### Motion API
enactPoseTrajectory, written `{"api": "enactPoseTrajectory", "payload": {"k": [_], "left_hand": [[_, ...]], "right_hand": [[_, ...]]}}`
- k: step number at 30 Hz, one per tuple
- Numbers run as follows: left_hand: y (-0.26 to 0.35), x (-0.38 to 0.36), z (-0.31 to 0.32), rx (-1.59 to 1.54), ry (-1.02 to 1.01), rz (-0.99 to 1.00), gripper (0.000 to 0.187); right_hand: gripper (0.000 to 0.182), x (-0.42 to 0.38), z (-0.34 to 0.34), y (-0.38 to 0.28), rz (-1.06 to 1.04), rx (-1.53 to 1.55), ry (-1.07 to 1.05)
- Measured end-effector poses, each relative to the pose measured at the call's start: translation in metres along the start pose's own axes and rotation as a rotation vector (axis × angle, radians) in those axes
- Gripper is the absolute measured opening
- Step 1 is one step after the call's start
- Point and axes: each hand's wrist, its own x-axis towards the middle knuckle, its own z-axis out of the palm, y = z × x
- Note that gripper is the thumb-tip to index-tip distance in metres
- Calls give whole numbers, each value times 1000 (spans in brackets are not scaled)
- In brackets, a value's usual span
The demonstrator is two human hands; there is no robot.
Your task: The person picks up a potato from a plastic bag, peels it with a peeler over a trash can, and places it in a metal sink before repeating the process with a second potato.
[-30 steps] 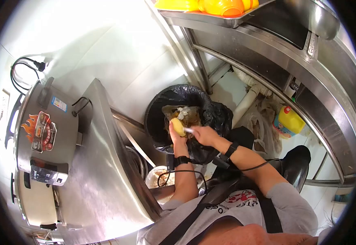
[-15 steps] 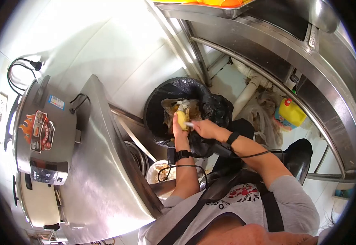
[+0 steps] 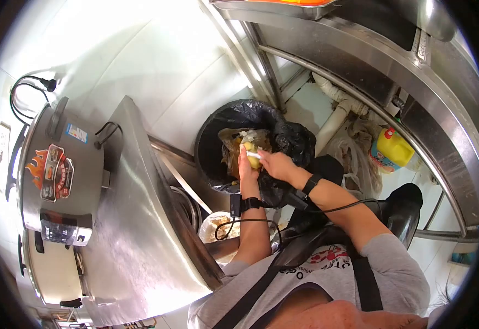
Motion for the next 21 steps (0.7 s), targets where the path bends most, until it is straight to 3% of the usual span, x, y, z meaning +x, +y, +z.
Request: {"api": "enactPoseTrajectory", "payload": {"k": [1, 4, 5, 7, 12, 13, 18, 21], "left_hand": [[1, -3, -2, -6, 4, 3, 47], [11, -16, 5, -201, 212, -67, 56], [3, 13, -29, -273, 120, -93, 57], [7, 8, -25, -330, 110, -27, 53], [16, -9, -6, -326, 166, -102, 52], [19, -15, 1, -290, 184, -161, 53], [9, 1, -5, -262, 95, 20, 52], [12, 1, -21, -275, 33, -13, 56]], "right_hand": [[40, -6, -3, -9, 1, -99, -136], [40, -11, 20, 7, -82, -120, -214], [38, -9, 27, 15, -102, -84, -263], [37, -8, 28, 18, -154, -55, -214], [37, -10, 8, 3, -9, -20, 24], [37, -9, 9, 2, -5, -20, 26], [38, -10, 13, -5, -52, -234, -77], [39, -17, 15, -8, -82, -211, -199]]}}
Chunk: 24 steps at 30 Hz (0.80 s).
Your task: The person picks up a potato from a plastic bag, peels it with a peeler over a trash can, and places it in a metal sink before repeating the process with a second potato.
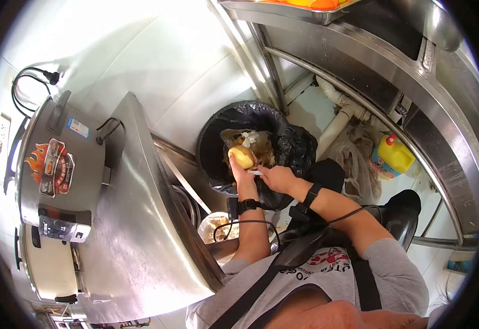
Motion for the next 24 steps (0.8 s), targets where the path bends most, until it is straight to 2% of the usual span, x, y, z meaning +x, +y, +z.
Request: {"api": "enactPoseTrajectory", "payload": {"k": [2, 4, 5, 7, 9, 11, 12, 14, 15, 16, 18, 22, 24], "left_hand": [[2, 5, 1, -17, -74, 2, 59], [-2, 6, 4, 32, -4, 86, 58], [-1, -6, 19, 61, 75, 80, 56], [2, -6, 15, 120, 48, 35, 55], [4, -7, 17, 144, 54, 30, 55], [4, -12, 21, 59, -134, 32, 55], [5, -14, 24, 58, -134, 32, 55], [7, -16, 27, 112, 92, 20, 60], [7, -14, 27, 158, 16, -6, 62], [4, -13, 29, 204, 27, 16, 56], [-4, -7, 27, 266, -68, 71, 52], [-9, -1, 17, 340, -73, 39, 48], [-10, 11, 2, 314, -12, 69, 47]], "right_hand": [[38, 2, -1, 3, 5, 36, 48], [36, 5, 1, 11, 9, 165, 181], [36, 6, -2, 12, 13, 163, 173], [36, 11, -9, 12, 59, 329, 245], [35, 12, -10, 14, 15, 352, 208], [34, 11, -14, 13, -48, 408, 148], [34, 12, -17, 10, -48, 408, 148], [33, 17, -20, 9, -8, 589, 421], [34, 22, -21, 12, 86, 549, 448], [35, 27, -23, 16, 124, 495, 471], [36, 37, -18, 23, 124, 463, 465], [33, 36, -10, 25, 121, 370, 424], [32, 29, -20, 17, 147, 246, 143]]}}
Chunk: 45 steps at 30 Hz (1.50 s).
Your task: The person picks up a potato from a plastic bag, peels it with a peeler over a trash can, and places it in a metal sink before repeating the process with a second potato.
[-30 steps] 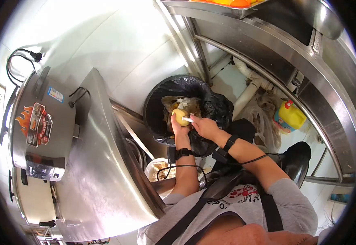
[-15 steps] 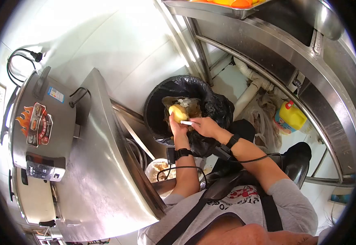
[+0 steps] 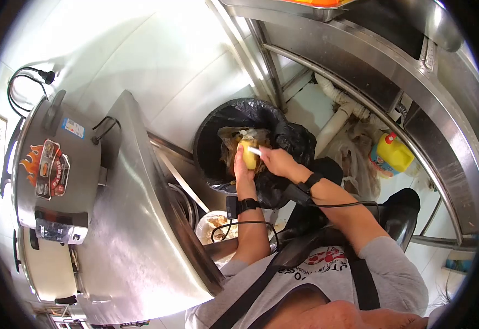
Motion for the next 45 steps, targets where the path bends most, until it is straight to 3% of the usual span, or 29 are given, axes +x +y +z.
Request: {"api": "enactPoseTrajectory", "payload": {"k": [2, 4, 8, 10, 12, 16, 20, 23, 24, 26, 27, 28, 30, 36, 39, 43, 45], "left_hand": [[4, 2, -5, 11, 41, 4, 48], [17, -13, 16, -204, 55, 22, 50], [17, -19, 12, -175, 139, -20, 49], [17, -21, 12, -147, 140, -10, 47], [12, -22, 20, 64, 132, 117, 46], [18, -33, 30, 137, 87, 14, 43], [11, -28, 24, 163, 78, 66, 44], [16, -24, 22, 12, 276, 112, 49], [16, -9, 11, -163, 179, 70, 51], [6, 3, -1, -156, 282, 136, 54], [6, 7, -4, -295, 174, 130, 53], [3, 9, -9, -336, 250, 52, 51], [12, -7, -1, -222, 195, 4, 55], [16, -16, 17, 5, 38, -132, 56], [16, -22, 23, 115, 22, -123, 51], [8, -26, 16, 238, 145, -29, 52], [1, -13, 4, 191, 278, 18, 56]], "right_hand": [[29, -22, -9, -8, -220, -143, -299], [33, -29, 19, 1, -139, -45, -146], [31, -17, 9, 18, -97, 144, 112], [32, -10, -2, 16, 29, 206, 237], [33, -4, -9, 13, 63, 227, 249], [34, 3, -4, 15, 58, 208, 239], [35, -1, 0, 15, -26, 105, 165], [32, -21, 11, 16, -168, -121, -262], [33, -29, 19, 9, -158, -11, -149], [33, -31, 17, 9, -101, -1, -130], [33, -28, 15, 12, -121, 16, -60], [33, -25, 14, 17, -132, 39, 2], [32, -16, 9, 17, -94, 163, 198], [35, 3, 5, 18, 27, 239, 317], [35, 6, 15, 19, -68, 225, 282], [32, -6, 8, 10, -30, 132, 194], [32, -18, -2, 7, -84, 28, -102]]}}
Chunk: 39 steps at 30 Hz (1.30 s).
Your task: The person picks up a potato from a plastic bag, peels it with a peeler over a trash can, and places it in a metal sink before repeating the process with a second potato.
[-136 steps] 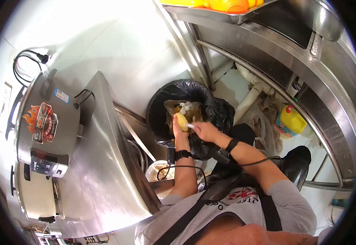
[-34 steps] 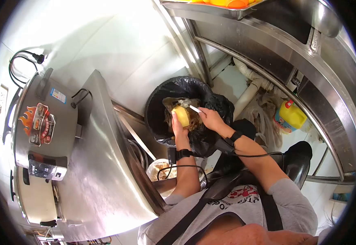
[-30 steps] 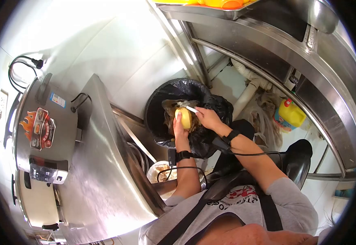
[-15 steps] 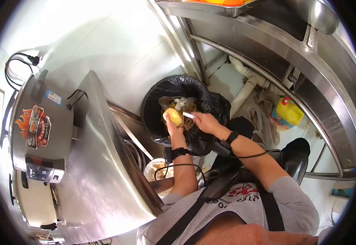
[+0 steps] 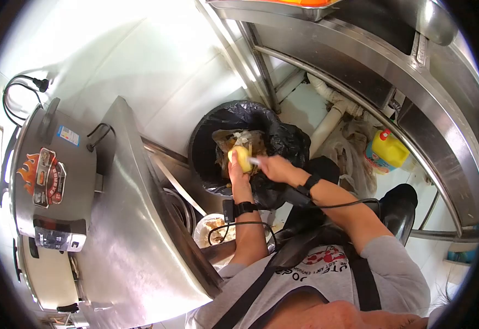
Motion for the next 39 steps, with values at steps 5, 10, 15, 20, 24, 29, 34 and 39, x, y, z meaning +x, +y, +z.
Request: {"api": "enactPoseTrajectory", "payload": {"k": [5, 10, 15, 20, 24, 29, 34, 39], "left_hand": [[3, 17, -3, -228, -47, -30, 59], [12, -17, 4, -130, -14, -16, 51], [-1, -6, 7, 2, -211, 173, 46], [4, 10, -8, -234, 23, -13, 57], [18, 7, -11, -329, -152, -151, 63], [21, 9, -6, -424, -208, -165, 59], [30, -1, -8, -360, -316, -133, 51], [33, -15, 14, -313, -302, -129, 50]], "right_hand": [[31, -9, 29, 5, -54, 21, 29], [38, 11, 8, 3, 88, 138, 379], [34, 13, 15, 3, 74, 85, 397], [28, -6, 24, -2, -45, 2, -3], [33, 2, 14, -5, -2, 187, 111], [36, 13, 4, -12, 24, 393, 286], [37, 21, 3, -14, 9, 461, 399], [38, 29, 3, -9, 28, 332, 441]]}}
